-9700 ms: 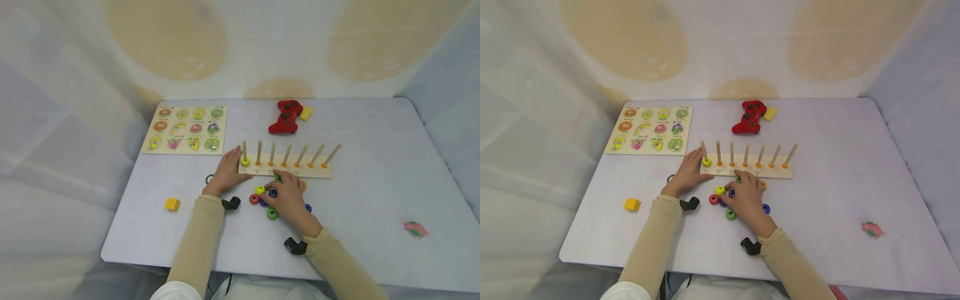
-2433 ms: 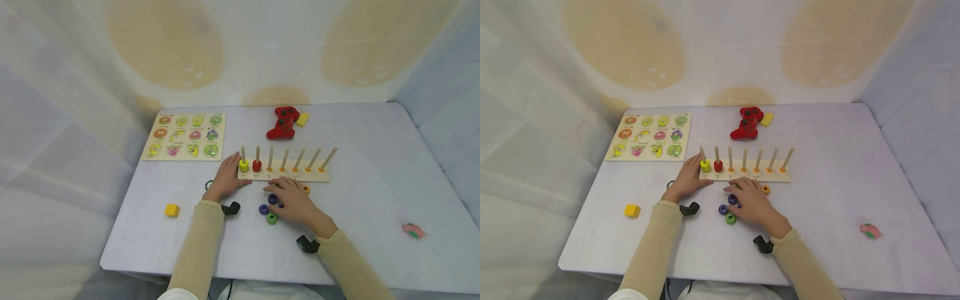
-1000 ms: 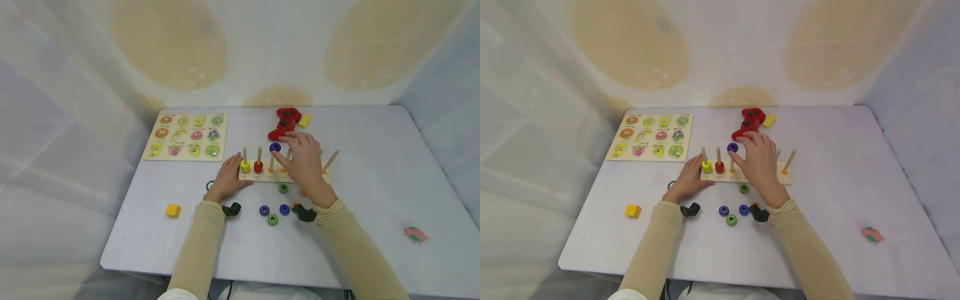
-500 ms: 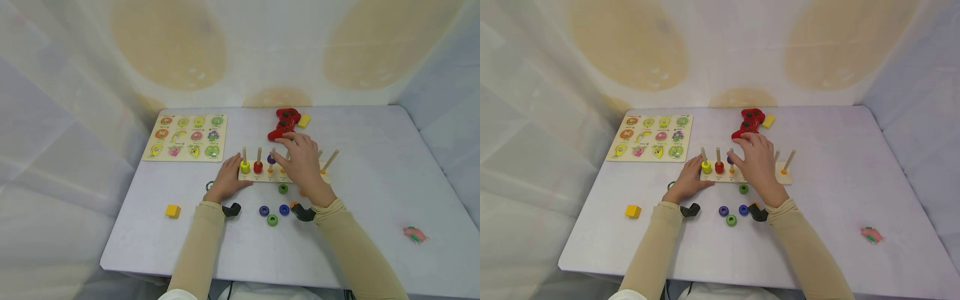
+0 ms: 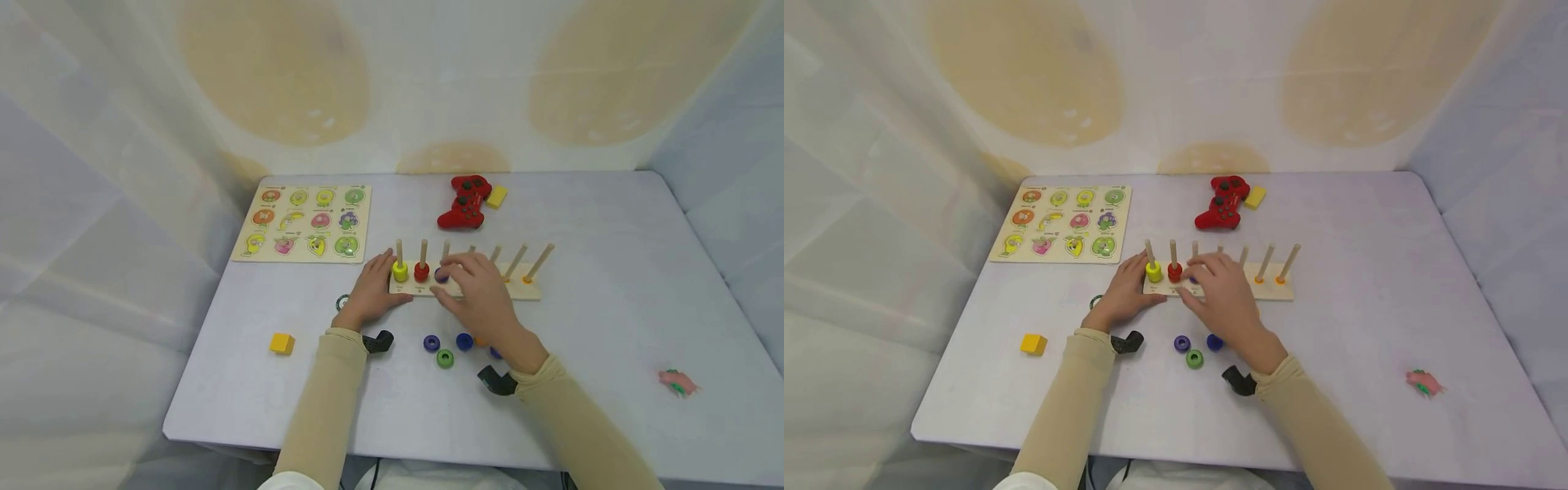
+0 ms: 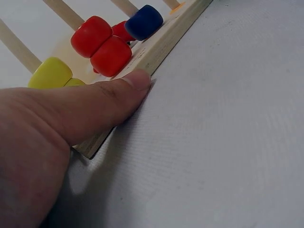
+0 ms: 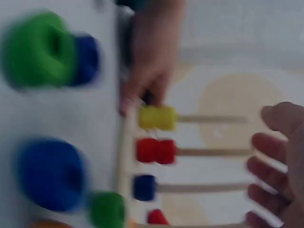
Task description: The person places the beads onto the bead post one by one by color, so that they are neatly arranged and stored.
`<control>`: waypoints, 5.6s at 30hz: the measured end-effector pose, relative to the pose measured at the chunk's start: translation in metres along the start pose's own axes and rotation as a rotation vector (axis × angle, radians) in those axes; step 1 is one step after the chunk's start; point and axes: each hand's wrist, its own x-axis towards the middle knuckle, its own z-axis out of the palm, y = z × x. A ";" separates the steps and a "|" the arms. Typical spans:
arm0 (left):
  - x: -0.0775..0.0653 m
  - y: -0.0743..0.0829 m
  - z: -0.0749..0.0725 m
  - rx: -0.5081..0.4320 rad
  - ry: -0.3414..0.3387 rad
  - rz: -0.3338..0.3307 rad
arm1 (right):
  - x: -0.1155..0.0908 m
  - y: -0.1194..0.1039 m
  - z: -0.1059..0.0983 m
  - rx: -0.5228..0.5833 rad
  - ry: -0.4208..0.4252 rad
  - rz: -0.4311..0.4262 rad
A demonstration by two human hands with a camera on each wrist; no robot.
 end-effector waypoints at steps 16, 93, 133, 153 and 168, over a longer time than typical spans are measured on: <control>-0.001 0.000 0.001 -0.003 0.012 -0.011 | -0.066 -0.019 0.046 -0.034 -0.366 0.246; -0.002 0.005 -0.007 -0.006 -0.019 -0.010 | -0.019 0.023 -0.016 0.021 0.126 0.159; 0.001 0.000 0.001 0.001 0.002 -0.001 | 0.023 0.022 -0.054 -0.138 -0.023 0.314; 0.002 -0.003 0.000 -0.015 -0.002 0.007 | -0.087 0.020 0.016 0.085 -0.450 0.050; 0.000 -0.002 0.001 -0.013 0.010 0.017 | 0.019 0.043 -0.049 -0.001 0.092 0.217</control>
